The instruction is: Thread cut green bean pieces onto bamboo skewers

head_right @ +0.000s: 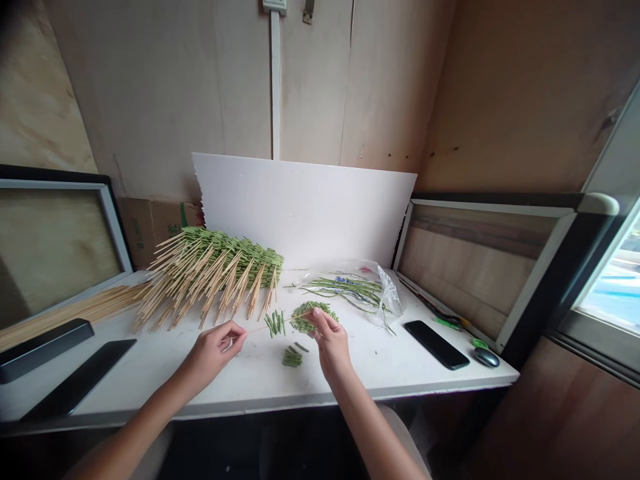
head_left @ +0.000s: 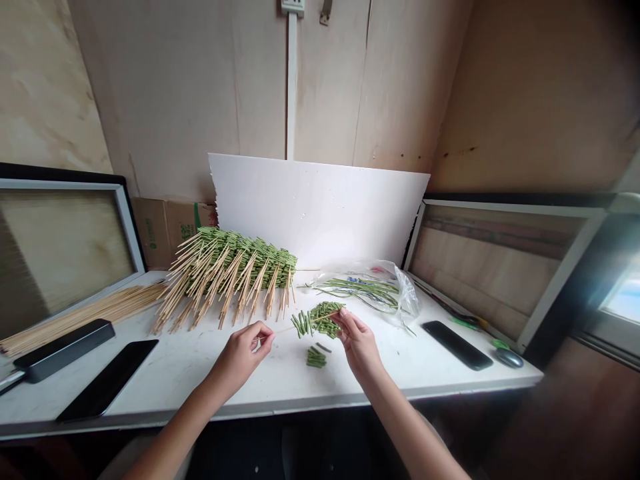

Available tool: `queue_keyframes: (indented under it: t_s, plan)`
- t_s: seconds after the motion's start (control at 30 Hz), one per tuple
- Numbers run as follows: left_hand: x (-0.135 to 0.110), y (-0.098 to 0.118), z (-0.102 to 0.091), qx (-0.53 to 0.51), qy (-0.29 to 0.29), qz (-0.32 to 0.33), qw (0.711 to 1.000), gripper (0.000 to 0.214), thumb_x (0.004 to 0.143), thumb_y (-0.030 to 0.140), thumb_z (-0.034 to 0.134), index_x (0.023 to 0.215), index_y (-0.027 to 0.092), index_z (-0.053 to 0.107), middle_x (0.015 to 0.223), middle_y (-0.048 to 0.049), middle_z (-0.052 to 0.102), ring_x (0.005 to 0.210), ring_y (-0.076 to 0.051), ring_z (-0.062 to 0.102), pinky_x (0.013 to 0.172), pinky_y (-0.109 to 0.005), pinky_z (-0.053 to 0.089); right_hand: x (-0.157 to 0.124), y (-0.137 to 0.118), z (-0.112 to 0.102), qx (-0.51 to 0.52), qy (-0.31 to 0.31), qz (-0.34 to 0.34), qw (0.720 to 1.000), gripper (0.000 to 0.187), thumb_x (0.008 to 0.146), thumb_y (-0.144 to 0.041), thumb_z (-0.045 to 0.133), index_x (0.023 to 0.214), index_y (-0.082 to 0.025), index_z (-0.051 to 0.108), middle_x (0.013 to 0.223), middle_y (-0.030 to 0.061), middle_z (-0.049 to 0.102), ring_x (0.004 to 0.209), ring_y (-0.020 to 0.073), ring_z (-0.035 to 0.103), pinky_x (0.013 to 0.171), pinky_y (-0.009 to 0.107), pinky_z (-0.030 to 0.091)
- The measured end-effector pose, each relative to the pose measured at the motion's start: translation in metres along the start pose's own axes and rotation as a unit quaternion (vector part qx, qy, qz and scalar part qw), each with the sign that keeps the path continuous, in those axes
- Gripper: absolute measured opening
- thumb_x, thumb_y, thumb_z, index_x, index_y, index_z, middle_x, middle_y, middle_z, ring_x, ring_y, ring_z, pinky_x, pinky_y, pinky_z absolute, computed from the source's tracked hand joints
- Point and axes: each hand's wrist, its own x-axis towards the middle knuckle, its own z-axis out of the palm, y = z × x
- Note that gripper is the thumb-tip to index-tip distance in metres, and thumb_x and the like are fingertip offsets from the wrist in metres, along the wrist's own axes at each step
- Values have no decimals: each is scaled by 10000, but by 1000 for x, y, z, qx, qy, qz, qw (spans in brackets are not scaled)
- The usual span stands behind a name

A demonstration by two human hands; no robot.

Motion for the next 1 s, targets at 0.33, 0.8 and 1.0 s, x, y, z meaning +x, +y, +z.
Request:
queue_keyframes:
  t_s: [0.33,0.8,1.0]
  plan:
    - [-2,0,8,9,37,29,999,180,1000,332,554,885,210,620,800,-10,647,687,-138,578,635,-218,470,-13,-3,12,-17,45,-20,999,416,719,-536,887,971,-210,826,1121,123,792,1227,346,665,790,343,495]
    - [-4,14,11,52,48,70,995,184,1021,285,503,873,219,591,738,10,579,637,-145,526,625,-240,412,-11,-4,10,42,61,-17,997,408,668,-497,926,965,-238,821,1175,105,791,1281,317,647,955,378,528]
    - [-6,11,16,59,46,81,994,163,1022,253,488,889,219,574,787,0,612,680,-149,577,662,-241,437,-15,4,14,29,99,-22,994,438,668,-515,912,975,-215,825,1187,113,789,1304,333,627,869,349,519]
